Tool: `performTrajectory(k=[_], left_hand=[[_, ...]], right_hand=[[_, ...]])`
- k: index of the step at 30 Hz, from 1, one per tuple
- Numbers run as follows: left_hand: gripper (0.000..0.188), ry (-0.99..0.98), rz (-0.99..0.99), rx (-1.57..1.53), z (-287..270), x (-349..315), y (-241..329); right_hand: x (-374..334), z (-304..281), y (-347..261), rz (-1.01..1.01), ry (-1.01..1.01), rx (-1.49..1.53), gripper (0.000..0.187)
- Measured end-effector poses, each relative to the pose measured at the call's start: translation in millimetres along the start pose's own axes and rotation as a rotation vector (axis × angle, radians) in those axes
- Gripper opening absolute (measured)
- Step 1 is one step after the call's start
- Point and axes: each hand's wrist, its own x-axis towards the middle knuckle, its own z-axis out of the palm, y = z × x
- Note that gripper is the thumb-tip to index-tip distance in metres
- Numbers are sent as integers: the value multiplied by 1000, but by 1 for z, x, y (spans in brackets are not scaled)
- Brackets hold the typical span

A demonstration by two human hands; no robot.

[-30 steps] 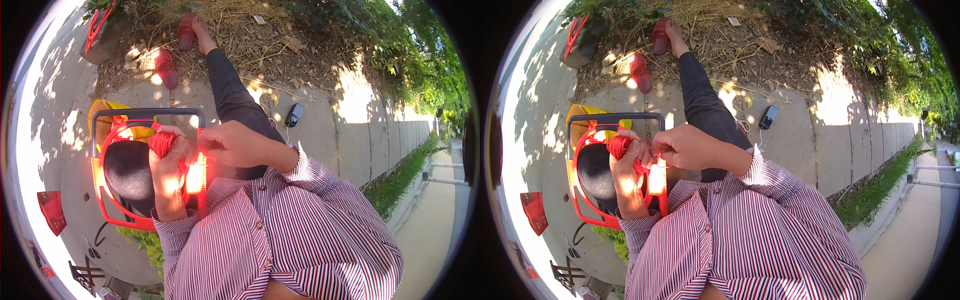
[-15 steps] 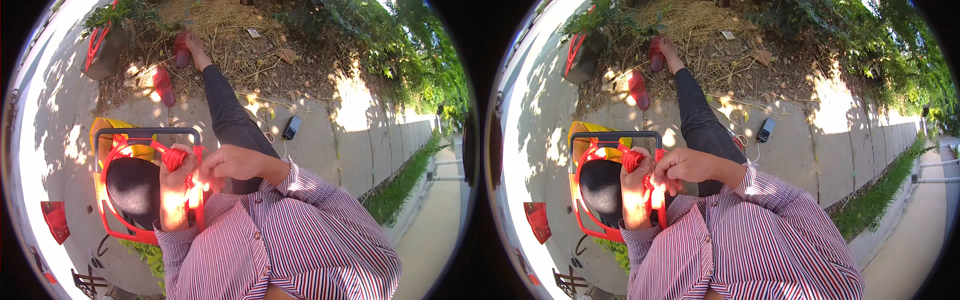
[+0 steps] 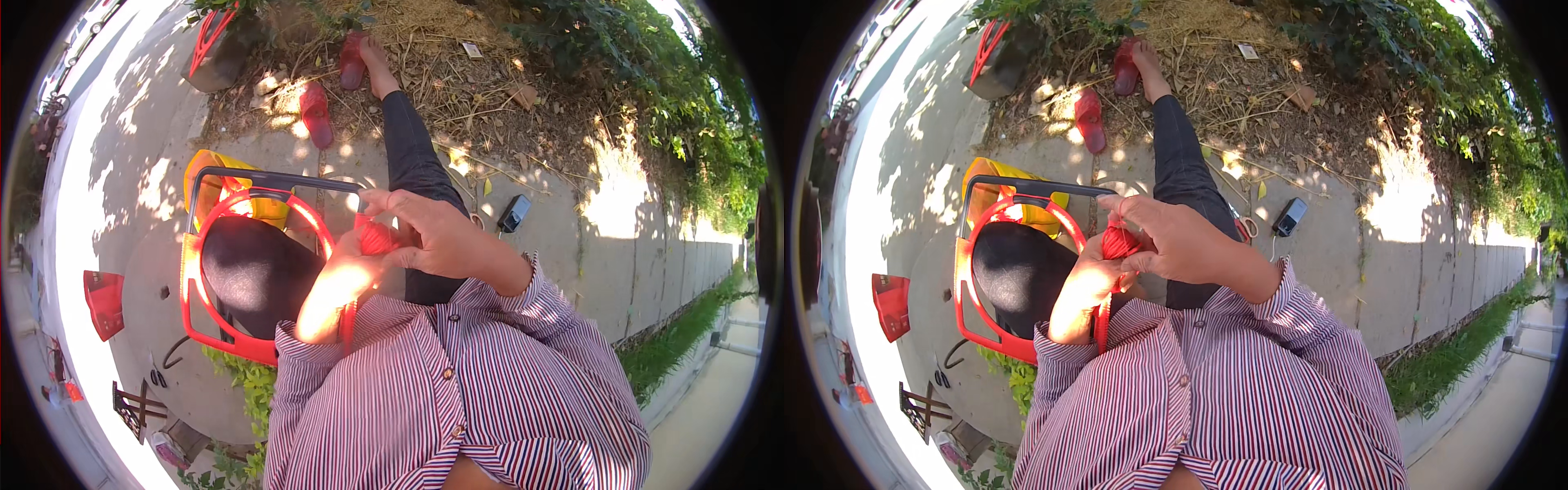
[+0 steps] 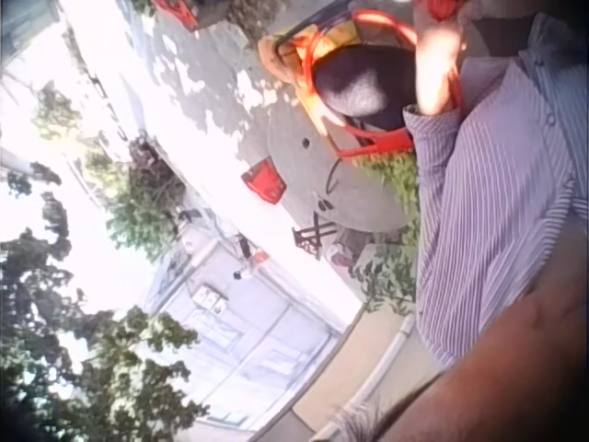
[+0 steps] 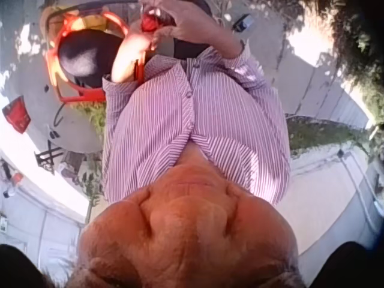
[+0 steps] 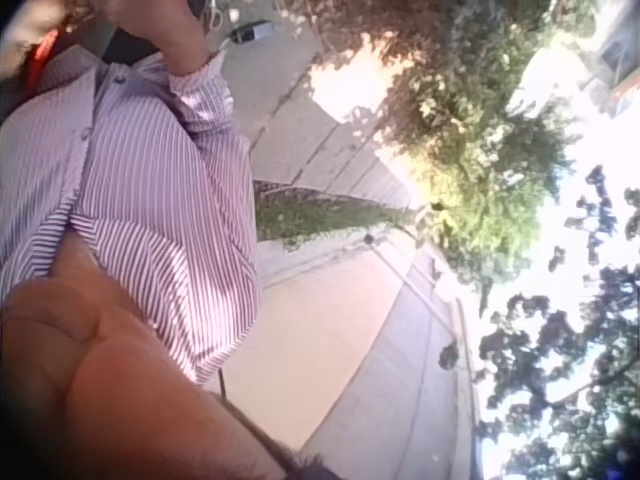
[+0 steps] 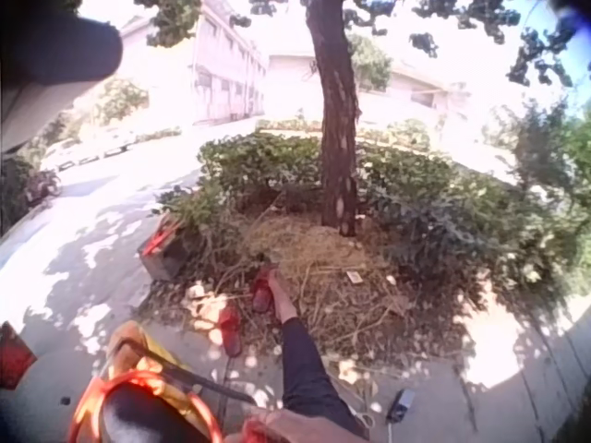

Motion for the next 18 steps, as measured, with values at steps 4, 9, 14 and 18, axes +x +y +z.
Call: performTrajectory(k=[4, 9, 14, 18], left_hand=[[14, 73, -64, 26, 5, 0, -1], [19, 90, 6, 89, 11, 5, -2], [30, -25, -62, 212, 12, 4, -4], [9, 74, 62, 116, 16, 12, -9]], right_hand=[[3, 8, 21, -317, 16, -264, 52], [-2, 3, 14, -160, 33, -127, 40], [-6, -4, 25, -222, -3, -232, 52], [-13, -19, -6, -9, -83, -321, 68]])
